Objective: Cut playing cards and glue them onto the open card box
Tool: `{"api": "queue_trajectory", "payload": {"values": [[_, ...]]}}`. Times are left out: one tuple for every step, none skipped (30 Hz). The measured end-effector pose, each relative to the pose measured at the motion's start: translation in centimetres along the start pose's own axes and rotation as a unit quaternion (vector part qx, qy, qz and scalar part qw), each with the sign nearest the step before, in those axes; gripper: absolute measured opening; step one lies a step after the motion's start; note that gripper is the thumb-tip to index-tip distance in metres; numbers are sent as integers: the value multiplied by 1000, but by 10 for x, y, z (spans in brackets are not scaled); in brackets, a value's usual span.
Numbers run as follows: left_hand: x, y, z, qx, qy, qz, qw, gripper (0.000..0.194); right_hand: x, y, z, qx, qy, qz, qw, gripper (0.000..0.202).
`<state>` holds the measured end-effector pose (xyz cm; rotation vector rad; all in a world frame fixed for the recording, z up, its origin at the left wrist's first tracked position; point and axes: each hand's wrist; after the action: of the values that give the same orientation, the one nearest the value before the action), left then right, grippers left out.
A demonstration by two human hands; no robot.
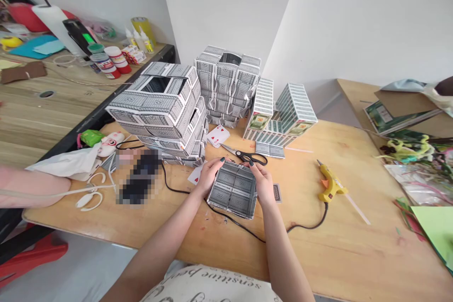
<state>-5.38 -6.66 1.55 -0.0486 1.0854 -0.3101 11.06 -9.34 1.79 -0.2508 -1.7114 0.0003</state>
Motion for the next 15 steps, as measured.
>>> {"api": "queue_trajectory", "payload": {"values": [[0,0,-1,0,9,10,1000,32,-1,-1,0,-12,10,-2,1000,35],[-1,1,-2,-1,21,24,999,32,-1,-1,0,-27,15,-8,999,33],[-1,2,-3,-4,35,38,999,32,-1,-2,0,-42,16,-15,999,33],[-1,2,-3,-6,48,48,998,33,-1,-3,0,-53,12,-21,998,33],[-2,2,-4,-10,59,53,997,33,-1,-3,-1,-58,7,-26,998,34],[-2,2,-4,-14,65,52,996,35,-1,-4,-1,-57,0,-29,998,36],[-2,2,-4,-17,68,47,996,36,-1,-5,-2,-50,-6,-28,998,37],[-2,1,-4,-17,70,40,997,38,0,-6,-2,-41,-12,-26,999,39],[-2,0,-3,-13,73,32,997,39,0,-7,-1,-33,-17,-24,999,40],[-3,-1,-2,-6,76,26,997,40,1,-8,-1,-28,-22,-23,999,40],[-3,-1,-1,3,78,20,997,40,1,-9,0,-25,-26,-21,999,41],[-3,-2,0,12,78,15,997,40,1,-9,0,-24,-31,-21,999,42],[-4,-2,1,21,75,11,997,40,1,-9,1,-23,-36,-21,999,43],[-4,-1,1,27,70,8,997,39,1,-9,1,-20,-42,-22,999,43],[-4,-1,1,29,66,6,997,38,0,-8,1,-17,-47,-24,998,44]]}}
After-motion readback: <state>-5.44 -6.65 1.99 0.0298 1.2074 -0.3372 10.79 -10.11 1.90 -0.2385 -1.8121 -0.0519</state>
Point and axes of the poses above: each hand's wrist, its own y-axis towards the middle knuckle, its own z-axis out of the palm, x = y × z, and after that the axes turned 10 degrees about -y, right-handed
